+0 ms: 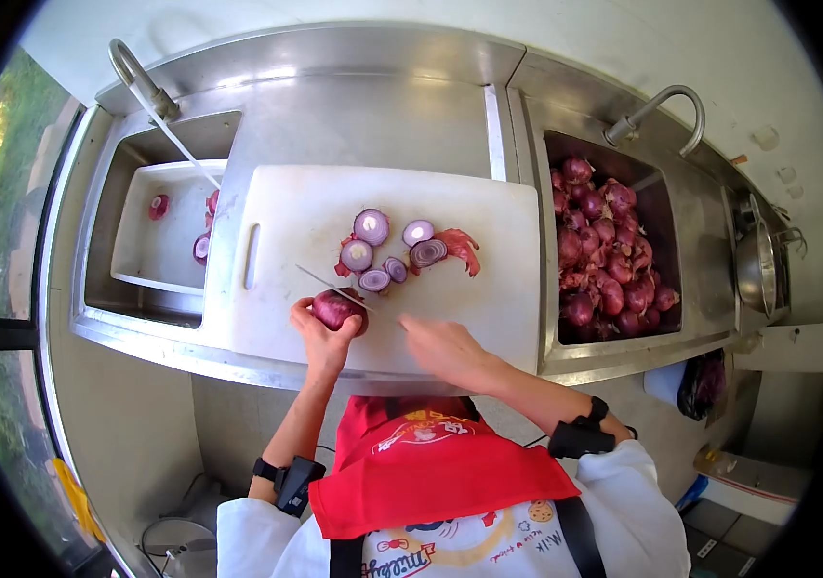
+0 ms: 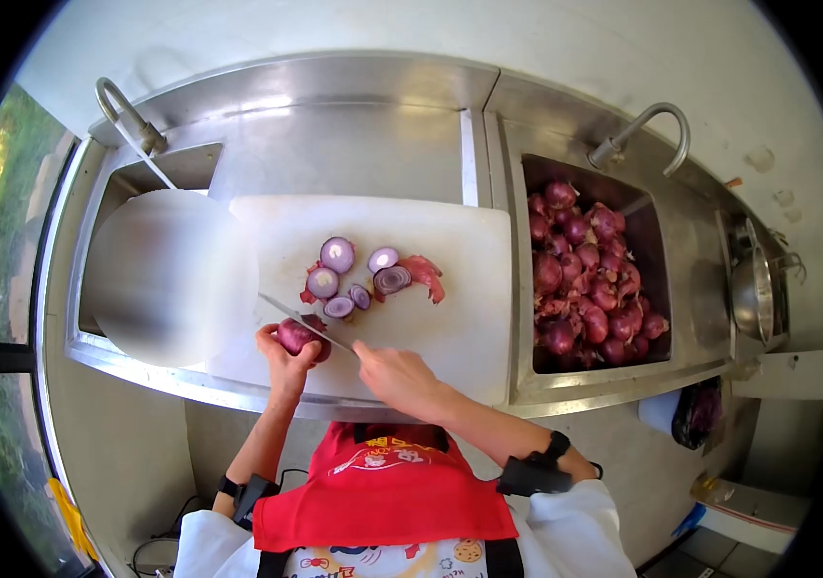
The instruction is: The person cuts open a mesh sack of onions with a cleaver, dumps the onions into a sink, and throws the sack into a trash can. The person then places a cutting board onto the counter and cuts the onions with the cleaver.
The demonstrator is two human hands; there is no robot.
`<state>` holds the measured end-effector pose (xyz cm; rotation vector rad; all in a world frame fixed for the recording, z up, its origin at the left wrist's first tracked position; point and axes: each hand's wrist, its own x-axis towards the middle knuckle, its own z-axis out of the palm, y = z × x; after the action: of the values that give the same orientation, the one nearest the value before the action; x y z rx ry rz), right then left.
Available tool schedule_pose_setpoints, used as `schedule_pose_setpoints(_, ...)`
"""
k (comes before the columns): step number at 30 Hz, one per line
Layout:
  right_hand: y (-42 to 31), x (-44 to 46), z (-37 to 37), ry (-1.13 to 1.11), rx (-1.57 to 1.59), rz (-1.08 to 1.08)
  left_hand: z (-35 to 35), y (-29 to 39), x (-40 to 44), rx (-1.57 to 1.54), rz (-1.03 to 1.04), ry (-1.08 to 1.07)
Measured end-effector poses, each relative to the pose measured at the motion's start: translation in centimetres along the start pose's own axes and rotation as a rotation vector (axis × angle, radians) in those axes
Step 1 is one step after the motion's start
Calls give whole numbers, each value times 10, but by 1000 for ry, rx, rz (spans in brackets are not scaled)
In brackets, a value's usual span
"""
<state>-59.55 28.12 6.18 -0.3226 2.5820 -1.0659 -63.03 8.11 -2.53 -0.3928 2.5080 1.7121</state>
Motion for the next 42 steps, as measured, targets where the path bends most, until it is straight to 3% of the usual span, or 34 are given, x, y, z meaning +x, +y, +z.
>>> schedule_pose_setpoints(3, 9, 24, 24, -78, -50, 69, 1, 6, -6, 82, 71, 5)
schedule_pose_setpoints(7, 29, 25, 37, 92, -35, -9, -23, -3, -10, -122, 106, -219)
schedule_pose_setpoints(10, 36, 13, 13, 129, 19, 19, -49, 17, -16, 416, 341, -243)
schedule_pose_setpoints(17, 34, -2, 14, 143, 34, -17, -28, 21, -25, 189, 133, -40)
schedule_pose_setpoints(21, 37, -8, 14, 108, 75, 8, -37, 23, -19, 349, 560, -136)
schedule_pose_setpoints(24, 35, -14, 7, 122, 75, 0, -39, 13, -18, 322, 533, -180)
schedule_pose_setpoints(27, 24, -15, -5, 122, 35, 9, -40, 13, -20, 314, 510, -87)
schedule_pose_setpoints(33, 13, -17, -4, 163, -62, -218, -31, 17, -19, 257, 461, 67)
schedule_pose_setpoints(42, 5, -20, -9, 61, -46, -100, -32, 19, -8, 266, 443, 60)
